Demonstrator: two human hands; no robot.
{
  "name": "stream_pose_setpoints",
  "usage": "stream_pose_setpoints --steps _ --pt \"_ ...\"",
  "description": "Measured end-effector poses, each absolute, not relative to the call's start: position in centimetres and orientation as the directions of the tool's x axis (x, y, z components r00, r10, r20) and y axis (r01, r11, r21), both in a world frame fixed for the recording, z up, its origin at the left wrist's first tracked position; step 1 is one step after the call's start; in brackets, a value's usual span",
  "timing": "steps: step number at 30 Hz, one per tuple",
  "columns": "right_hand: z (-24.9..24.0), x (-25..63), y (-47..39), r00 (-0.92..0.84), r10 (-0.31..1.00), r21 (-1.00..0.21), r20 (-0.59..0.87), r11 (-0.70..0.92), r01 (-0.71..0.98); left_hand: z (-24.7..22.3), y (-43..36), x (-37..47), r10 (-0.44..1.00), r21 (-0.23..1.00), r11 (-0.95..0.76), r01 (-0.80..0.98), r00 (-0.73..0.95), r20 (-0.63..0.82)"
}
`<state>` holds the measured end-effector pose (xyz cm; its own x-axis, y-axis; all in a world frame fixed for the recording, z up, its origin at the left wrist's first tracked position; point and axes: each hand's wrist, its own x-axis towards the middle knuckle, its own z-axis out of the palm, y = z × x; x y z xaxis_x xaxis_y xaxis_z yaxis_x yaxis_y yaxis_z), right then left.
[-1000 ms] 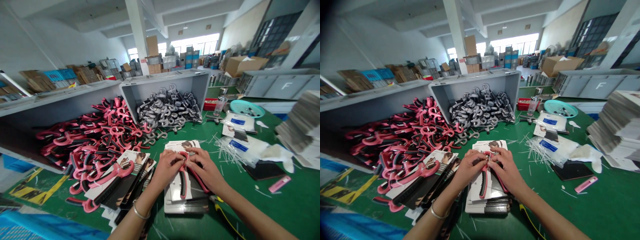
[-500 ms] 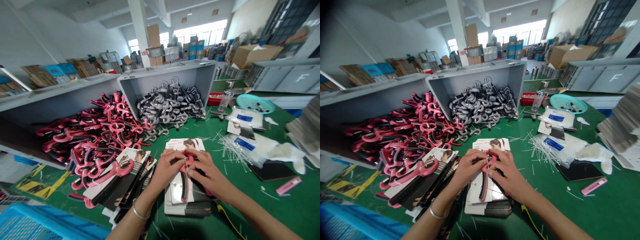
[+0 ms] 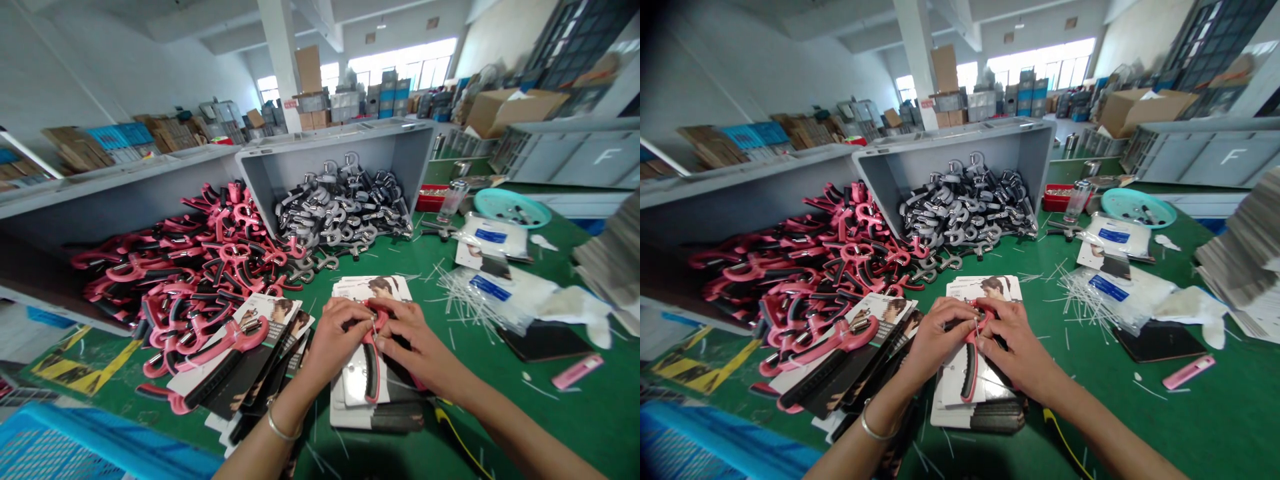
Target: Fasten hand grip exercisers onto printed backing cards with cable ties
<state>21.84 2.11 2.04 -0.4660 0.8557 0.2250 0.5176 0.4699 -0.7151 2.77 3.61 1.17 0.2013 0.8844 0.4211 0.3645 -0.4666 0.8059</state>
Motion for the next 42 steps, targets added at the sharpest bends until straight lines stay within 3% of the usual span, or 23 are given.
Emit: stream_pose_setpoints --steps 7,12,15,18,20,23,25,27,30,32,34,37,39,42 --pt "2.1 21.4 2.2 -0.355 0.897 -0.771 0.263 0.417 0.482 1.3 3.1 2.5 0.866 0.803 -0.495 0.333 0.264 0.424" --pt "2.0 21.2 2.5 -0.352 0.898 -0.771 0.264 0.416 0.482 1.6 3.6 2.2 0.933 0.885 -0.340 0.318 0.231 0.276" --pt "1.5 21.3 2.5 -0.326 0.905 -0.774 0.274 0.408 0.484 2.6 3.8 2.3 0.931 0.865 -0.351 0.359 0.234 0.280" --pt "1.1 21.1 2.6 -0.264 0.915 -0.765 0.304 0.400 0.504 3.7 2.5 2.7 0.865 0.723 -0.501 0.475 0.268 0.423" --pt "0.8 20.9 2.7 -0.258 0.905 -0.744 0.338 0.425 0.515 3.9 1.1 3.1 0.776 0.542 -0.626 0.561 0.381 0.502" --pt "0.7 20.4 3.1 -0.283 0.887 -0.715 0.366 0.462 0.524 3.2 -0.8 3.8 0.596 0.222 -0.793 0.567 0.644 0.480" --pt "0.7 20.3 3.3 -0.293 0.887 -0.713 0.357 0.461 0.528 2.6 -1.7 4.0 0.533 0.103 -0.832 0.545 0.737 0.415" --pt "1.0 20.6 3.3 -0.277 0.898 -0.733 0.342 0.439 0.520 2.2 -2.4 3.7 0.559 0.105 -0.816 0.568 0.731 0.391" --pt "1.9 21.7 2.2 -0.253 0.901 -0.745 0.352 0.433 0.507 2.2 -3.7 2.3 0.752 0.233 -0.630 0.741 0.507 0.422" --pt "2.6 22.5 0.6 -0.356 0.868 -0.684 0.346 0.493 0.537 2.1 -4.7 1.2 0.868 0.328 -0.439 0.836 0.300 0.396" --pt "3.2 22.7 -1.0 -0.516 0.803 -0.547 0.300 0.588 0.596 1.9 -5.5 0.4 0.932 0.427 -0.323 0.844 0.205 0.299" --pt "3.5 21.5 -2.7 -0.612 0.750 -0.261 0.251 0.661 0.703 1.8 -5.8 0.2 0.963 0.524 -0.268 0.808 0.212 0.166" --pt "3.6 20.1 -3.1 -0.631 0.737 -0.095 0.244 0.665 0.740 2.1 -5.6 0.3 0.965 0.526 -0.262 0.809 0.214 0.152" --pt "3.9 18.6 -2.9 -0.665 0.710 0.016 0.232 0.680 0.733 2.6 -5.3 -0.3 0.954 0.525 -0.299 0.797 0.247 0.169"
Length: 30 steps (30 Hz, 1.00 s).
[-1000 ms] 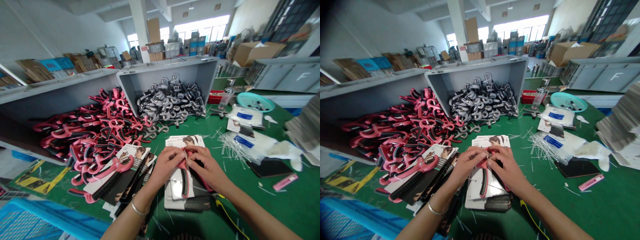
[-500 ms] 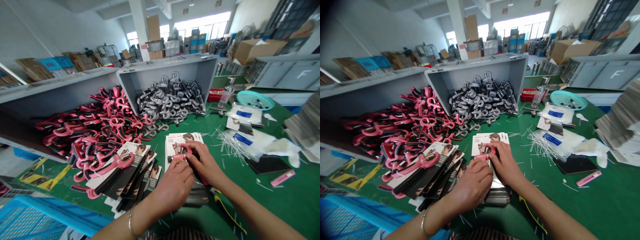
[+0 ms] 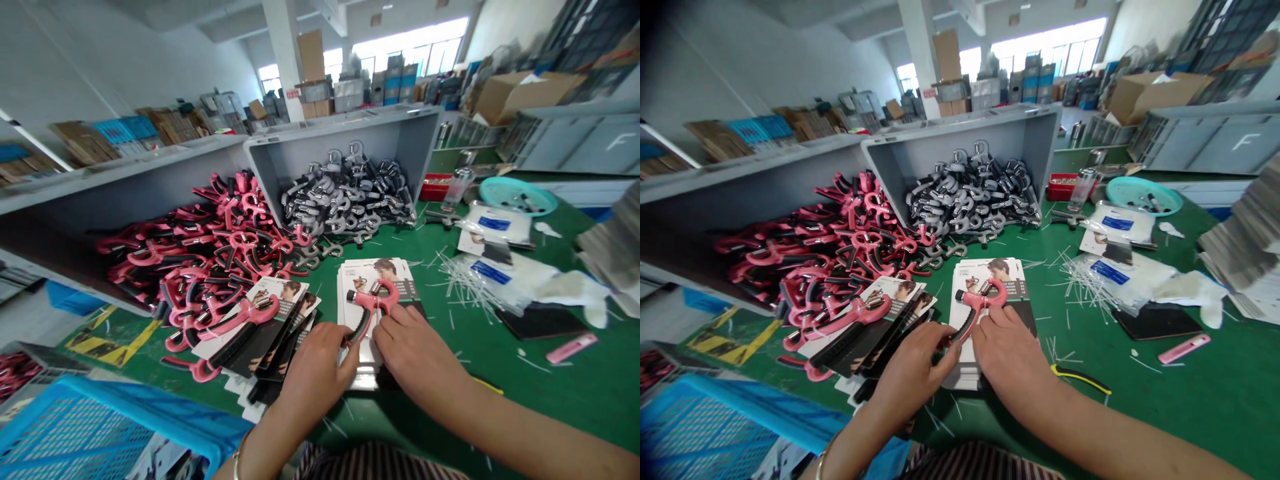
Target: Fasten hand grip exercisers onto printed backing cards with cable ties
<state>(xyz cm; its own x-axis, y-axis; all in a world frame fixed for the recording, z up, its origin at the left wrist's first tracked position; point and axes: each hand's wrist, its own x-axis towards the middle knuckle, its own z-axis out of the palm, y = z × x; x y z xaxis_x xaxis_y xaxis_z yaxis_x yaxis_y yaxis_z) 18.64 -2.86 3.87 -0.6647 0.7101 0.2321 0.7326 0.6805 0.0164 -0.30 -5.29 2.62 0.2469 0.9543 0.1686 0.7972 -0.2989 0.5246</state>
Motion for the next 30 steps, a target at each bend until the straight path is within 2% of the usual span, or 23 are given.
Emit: stream_pose_setpoints --steps 2,5,7,9,14,18,20,24,27,30 --pt "4.1 18.5 -2.7 -0.649 0.717 -0.054 0.253 0.681 0.731 2.6 -5.1 -1.3 0.940 0.572 -0.341 0.746 0.286 0.187" --pt "4.4 19.3 -2.6 -0.602 0.757 -0.333 0.255 0.653 0.680 2.3 -4.7 -2.7 0.906 0.673 -0.418 0.610 0.340 0.254" --pt "4.5 20.0 -2.6 -0.589 0.778 -0.489 0.219 0.610 0.624 2.0 -4.3 -2.9 0.875 0.685 -0.480 0.549 0.358 0.326" --pt "4.5 20.4 -2.6 -0.593 0.782 -0.567 0.189 0.580 0.585 1.8 -3.9 -2.3 0.845 0.662 -0.533 0.527 0.366 0.389" --pt "4.9 20.7 -2.5 -0.630 0.770 -0.650 0.101 0.530 0.544 1.5 -3.4 0.3 0.831 0.676 -0.556 0.484 0.348 0.434" --pt "4.8 21.4 -2.5 -0.687 0.725 -0.680 0.050 0.529 0.509 1.1 -3.4 1.1 0.902 0.790 -0.430 0.436 0.242 0.358" --pt "4.3 21.8 -2.5 -0.709 0.699 -0.679 0.098 0.567 0.465 1.1 -3.4 1.1 0.928 0.848 -0.366 0.382 0.218 0.302" --pt "3.0 21.7 -2.5 -0.540 0.777 -0.664 0.324 0.593 0.455 1.3 -3.3 1.4 0.949 0.906 -0.294 0.304 0.209 0.238" --pt "2.7 21.3 -2.4 -0.374 0.863 -0.709 0.339 0.496 0.502 1.3 -3.1 1.8 0.968 0.927 -0.227 0.298 0.170 0.183" --pt "3.0 21.6 -2.2 -0.342 0.882 -0.699 0.325 0.468 0.541 1.4 -2.9 2.0 0.979 0.943 -0.181 0.280 0.144 0.145"
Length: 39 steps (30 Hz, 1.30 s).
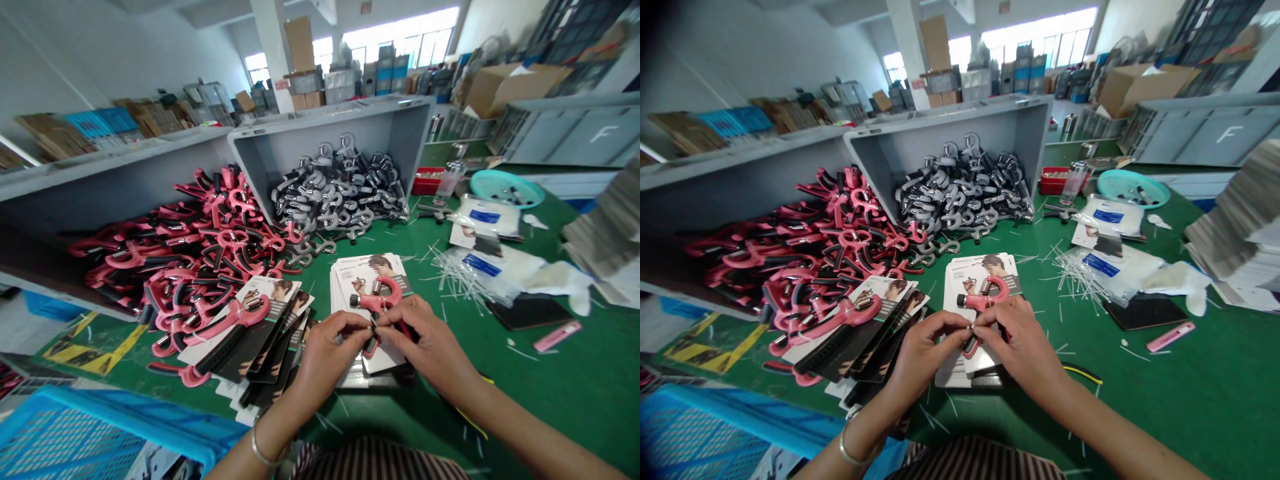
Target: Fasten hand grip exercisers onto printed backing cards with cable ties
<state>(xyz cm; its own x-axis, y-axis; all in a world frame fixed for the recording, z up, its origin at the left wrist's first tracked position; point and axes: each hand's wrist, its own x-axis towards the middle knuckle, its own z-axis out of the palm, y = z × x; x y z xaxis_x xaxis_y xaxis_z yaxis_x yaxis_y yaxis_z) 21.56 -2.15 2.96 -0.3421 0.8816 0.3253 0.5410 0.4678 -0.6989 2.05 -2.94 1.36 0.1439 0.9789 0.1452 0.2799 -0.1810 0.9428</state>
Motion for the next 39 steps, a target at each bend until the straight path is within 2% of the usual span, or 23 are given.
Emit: stream_pose_setpoints --steps 7,12,22,27,31,33,36,38,39 --pt "4.2 23.4 -1.8 -0.524 0.804 -0.501 0.280 0.588 0.634 2.1 -2.9 2.4 0.987 0.961 -0.120 0.248 0.131 0.089" --pt "4.9 22.9 -1.7 -0.574 0.770 -0.446 0.277 0.632 0.633 2.7 -3.1 2.5 0.979 0.949 -0.157 0.275 0.167 0.113" --pt "5.0 22.7 -1.6 -0.568 0.770 -0.472 0.290 0.632 0.615 2.4 -2.8 2.1 0.978 0.943 -0.157 0.293 0.178 0.108" --pt "5.1 22.2 -1.5 -0.578 0.754 -0.475 0.313 0.651 0.592 2.4 -2.7 1.9 0.950 0.894 -0.269 0.359 0.252 0.185" --pt "4.9 22.1 -1.4 -0.557 0.762 -0.531 0.330 0.637 0.559 3.2 -2.4 1.3 0.902 0.845 -0.359 0.398 0.381 0.204" --pt "4.7 22.0 -1.4 -0.536 0.782 -0.556 0.320 0.612 0.562 3.8 -2.5 1.2 0.878 0.767 -0.420 0.485 0.430 0.209" --pt "4.8 21.7 -1.4 -0.525 0.793 -0.548 0.308 0.599 0.583 4.6 -2.7 1.4 0.842 0.488 -0.533 0.691 0.488 0.229" --pt "4.9 21.4 -1.3 -0.531 0.792 -0.536 0.300 0.600 0.593 5.1 -2.9 1.6 0.817 0.312 -0.577 0.755 0.532 0.223" --pt "5.0 21.2 -1.3 -0.536 0.791 -0.533 0.294 0.601 0.596 5.2 -2.9 1.6 0.807 0.262 -0.590 0.764 0.547 0.223"
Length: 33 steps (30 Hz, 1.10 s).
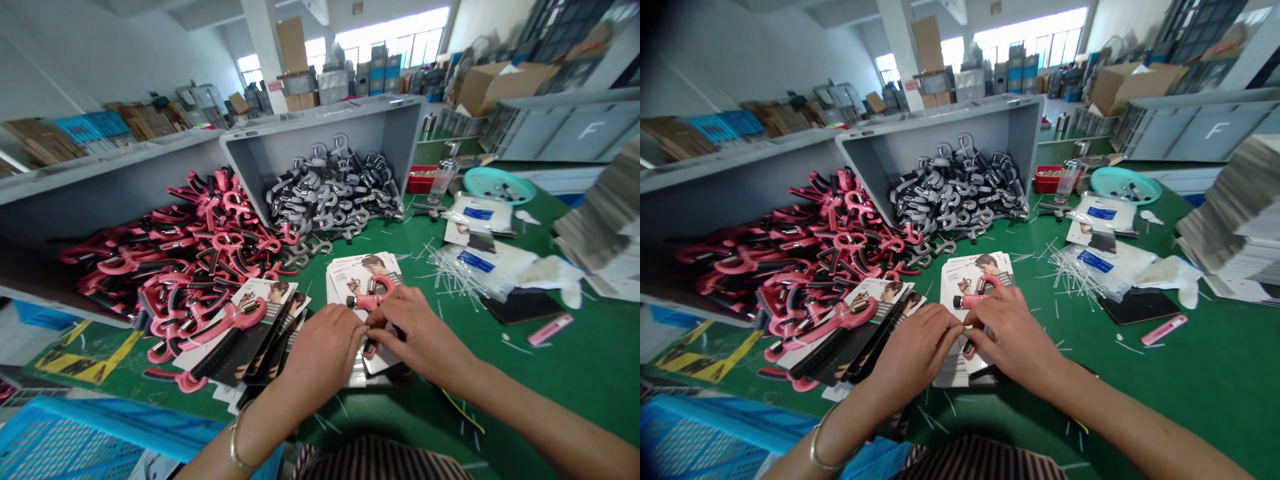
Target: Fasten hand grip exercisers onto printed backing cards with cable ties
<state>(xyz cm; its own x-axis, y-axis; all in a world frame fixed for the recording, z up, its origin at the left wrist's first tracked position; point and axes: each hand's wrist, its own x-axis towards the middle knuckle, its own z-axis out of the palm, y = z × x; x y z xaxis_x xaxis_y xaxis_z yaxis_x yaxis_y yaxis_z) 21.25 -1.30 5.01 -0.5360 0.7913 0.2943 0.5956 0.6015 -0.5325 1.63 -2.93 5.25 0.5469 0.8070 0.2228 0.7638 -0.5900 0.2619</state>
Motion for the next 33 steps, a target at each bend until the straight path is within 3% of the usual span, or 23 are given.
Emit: stream_pose_setpoints --steps 3,7,9,12,15,19,21,23,26,28,30,33 --pt "5.0 21.2 -1.3 -0.558 0.776 -0.530 0.294 0.618 0.580 5.7 -3.1 1.3 0.798 0.303 -0.602 0.738 0.547 0.254" --pt "4.4 21.9 -1.4 -0.565 0.773 -0.561 0.289 0.615 0.555 5.5 -3.7 0.8 0.854 0.636 -0.514 0.576 0.414 0.315" --pt "4.0 22.0 -1.3 -0.548 0.784 -0.581 0.291 0.600 0.550 4.5 -4.2 1.0 0.880 0.726 -0.459 0.513 0.372 0.294" --pt "3.4 21.5 -0.7 -0.537 0.784 -0.623 0.311 0.595 0.508 2.2 -4.9 1.7 0.906 0.723 -0.420 0.548 0.301 0.298" --pt "3.2 20.3 0.1 -0.547 0.760 -0.672 0.352 0.612 0.417 -0.3 -4.9 1.7 0.900 0.655 -0.413 0.633 0.174 0.399" --pt "2.8 20.8 -0.4 -0.499 0.750 -0.689 0.434 0.633 0.353 -1.5 -4.1 0.0 0.864 0.610 -0.455 0.649 0.156 0.479" --pt "1.3 23.2 -1.9 -0.367 0.816 -0.692 0.447 0.576 0.435 -0.9 -4.0 -1.2 0.891 0.662 -0.422 0.619 0.148 0.430" --pt "-1.5 26.7 -4.0 -0.188 0.902 -0.681 0.388 0.418 0.601 0.1 -4.0 -2.3 0.941 0.763 -0.329 0.557 0.122 0.317" --pt "-7.4 32.1 -7.5 -0.186 0.964 -0.489 0.189 0.257 0.834 1.3 -3.4 -2.9 0.987 0.843 -0.155 0.515 0.049 0.152" --pt "-10.6 34.3 -9.2 -0.229 0.968 -0.294 0.103 0.250 0.923 1.5 -2.4 -2.7 0.995 0.826 -0.093 0.556 0.038 0.087" --pt "-12.0 35.0 -9.9 -0.257 0.965 -0.207 0.057 0.263 0.942 1.5 -1.1 -2.2 0.996 0.806 -0.061 0.589 0.087 0.012" --pt "-10.8 34.7 -9.3 -0.288 0.958 -0.340 0.001 0.271 0.900 2.0 0.3 -2.0 0.985 0.863 0.040 0.504 0.125 -0.119"
